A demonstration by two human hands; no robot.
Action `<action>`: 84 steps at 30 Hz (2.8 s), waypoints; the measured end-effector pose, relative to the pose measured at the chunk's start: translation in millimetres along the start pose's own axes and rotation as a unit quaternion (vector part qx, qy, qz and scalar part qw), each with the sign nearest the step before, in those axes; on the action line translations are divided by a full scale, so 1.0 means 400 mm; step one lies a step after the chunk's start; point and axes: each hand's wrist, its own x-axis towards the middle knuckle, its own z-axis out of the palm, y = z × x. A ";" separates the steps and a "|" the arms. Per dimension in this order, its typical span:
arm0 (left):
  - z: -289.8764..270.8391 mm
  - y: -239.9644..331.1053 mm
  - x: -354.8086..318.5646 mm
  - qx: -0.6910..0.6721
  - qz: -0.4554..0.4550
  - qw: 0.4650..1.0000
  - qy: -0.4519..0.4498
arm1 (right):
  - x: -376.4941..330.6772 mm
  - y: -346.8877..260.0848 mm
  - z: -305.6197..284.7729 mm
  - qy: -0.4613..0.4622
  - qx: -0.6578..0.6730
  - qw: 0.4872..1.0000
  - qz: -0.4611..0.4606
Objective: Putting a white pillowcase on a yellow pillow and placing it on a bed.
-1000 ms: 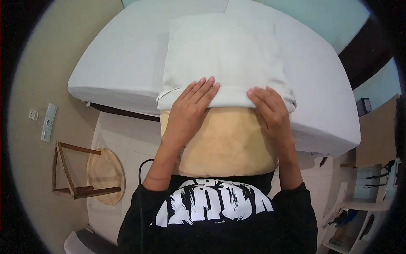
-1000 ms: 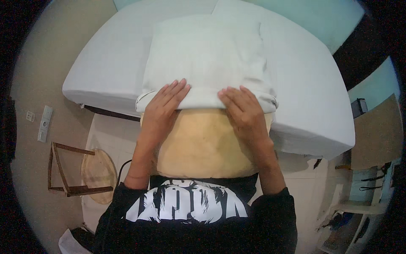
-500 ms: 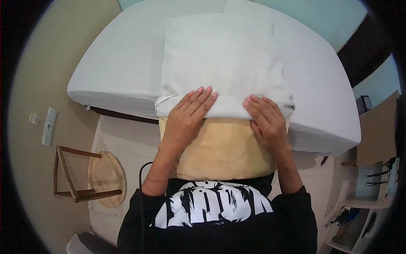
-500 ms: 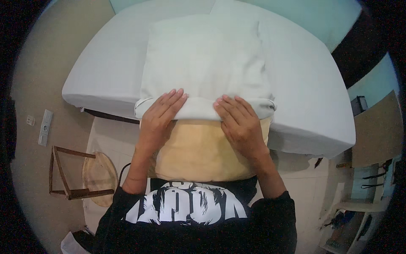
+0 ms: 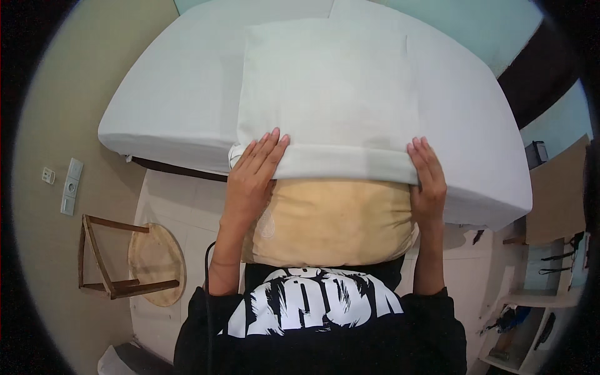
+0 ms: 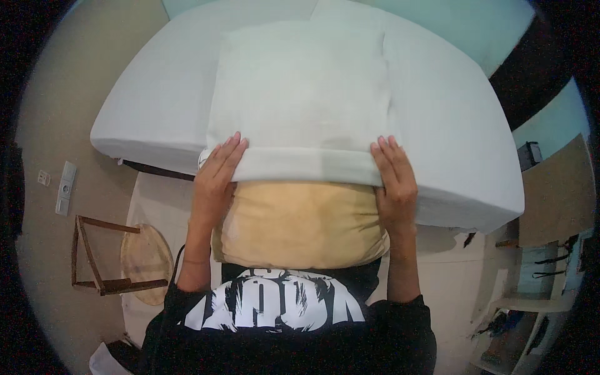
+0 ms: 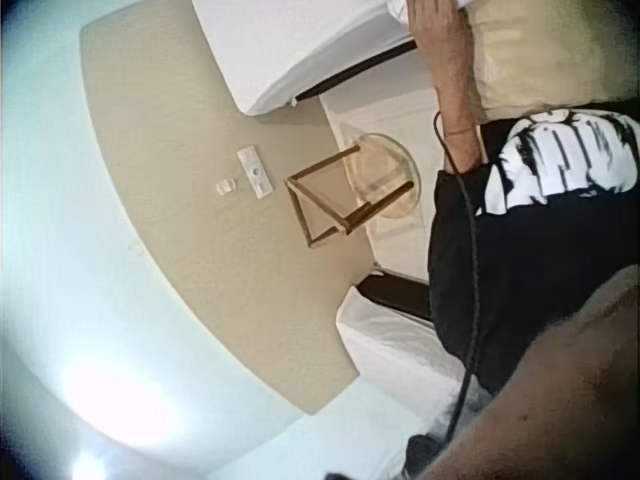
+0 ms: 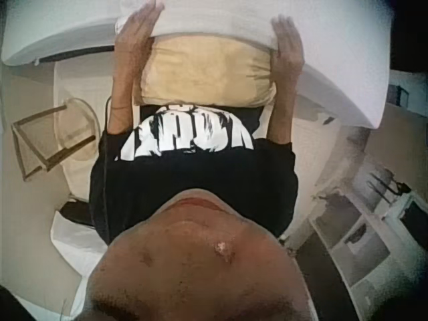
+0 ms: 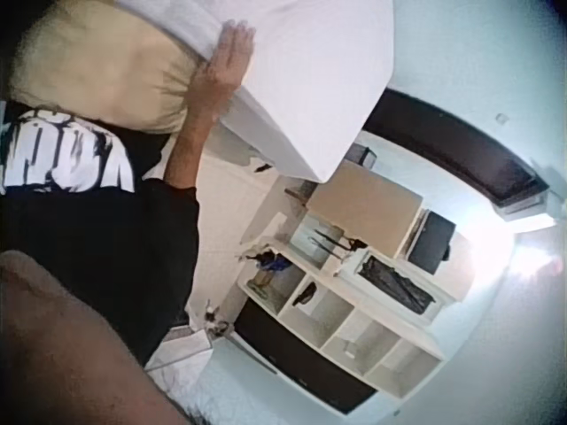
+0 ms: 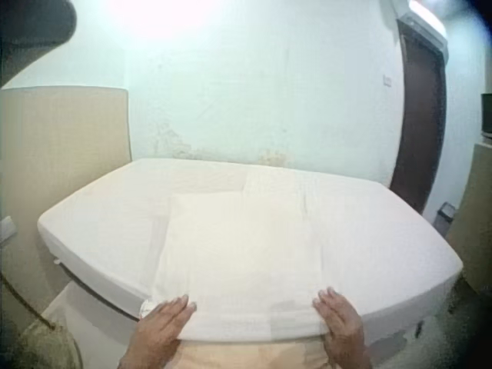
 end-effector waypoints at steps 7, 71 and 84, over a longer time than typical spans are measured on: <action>0.002 -0.069 -0.025 0.010 -0.106 0.992 0.062 | -0.006 0.081 0.007 0.018 0.072 0.986 0.149; 0.010 0.080 0.010 -0.064 -0.100 0.988 0.098 | -0.027 -0.101 0.031 0.161 0.158 0.958 0.178; 0.071 0.181 0.072 0.028 0.136 0.990 -0.006 | -0.001 -0.117 0.018 -0.019 0.052 0.998 -0.034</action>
